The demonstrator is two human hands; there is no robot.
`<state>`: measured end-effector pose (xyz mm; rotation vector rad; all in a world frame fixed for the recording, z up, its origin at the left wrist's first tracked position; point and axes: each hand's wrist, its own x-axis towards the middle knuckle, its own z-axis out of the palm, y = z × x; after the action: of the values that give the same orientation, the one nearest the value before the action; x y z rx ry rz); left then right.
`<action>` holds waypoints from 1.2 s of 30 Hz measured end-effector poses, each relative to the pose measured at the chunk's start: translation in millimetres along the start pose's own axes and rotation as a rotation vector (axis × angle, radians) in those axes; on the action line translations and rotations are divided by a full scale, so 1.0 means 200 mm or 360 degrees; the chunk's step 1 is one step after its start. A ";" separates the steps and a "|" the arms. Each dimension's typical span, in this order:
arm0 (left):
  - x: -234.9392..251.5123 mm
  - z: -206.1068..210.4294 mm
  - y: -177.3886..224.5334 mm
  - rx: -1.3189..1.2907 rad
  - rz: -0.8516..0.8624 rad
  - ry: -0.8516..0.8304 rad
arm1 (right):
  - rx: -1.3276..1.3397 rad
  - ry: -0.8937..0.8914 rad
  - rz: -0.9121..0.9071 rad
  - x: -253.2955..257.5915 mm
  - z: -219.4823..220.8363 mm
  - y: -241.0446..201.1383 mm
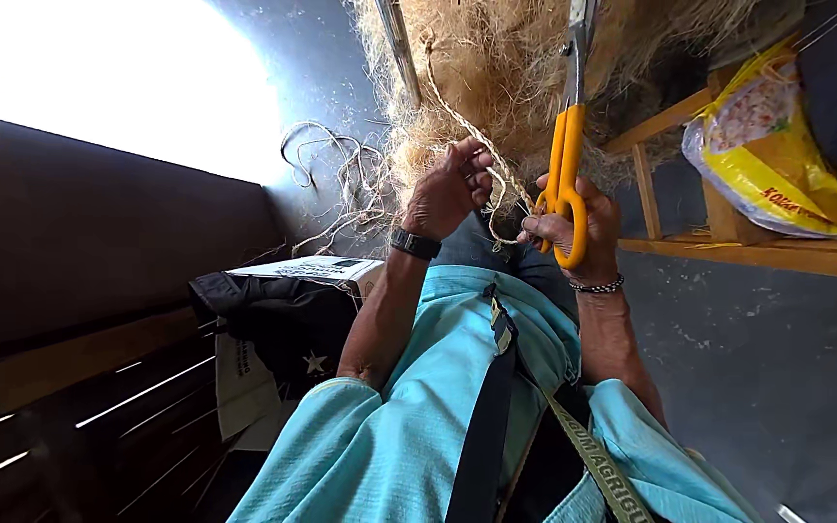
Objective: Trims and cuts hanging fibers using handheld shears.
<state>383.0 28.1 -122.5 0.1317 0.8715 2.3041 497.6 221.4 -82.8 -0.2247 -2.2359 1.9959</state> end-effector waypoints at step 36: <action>0.11 0.01 0.14 -0.0311 0.0072 0.0803 | 0.0788 -0.0335 -0.0025 -0.25 -0.12 0.24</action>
<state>351.9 26.5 -106.9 -0.5404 0.8777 2.4909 552.8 239.5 -126.9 0.0607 -1.7495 2.5801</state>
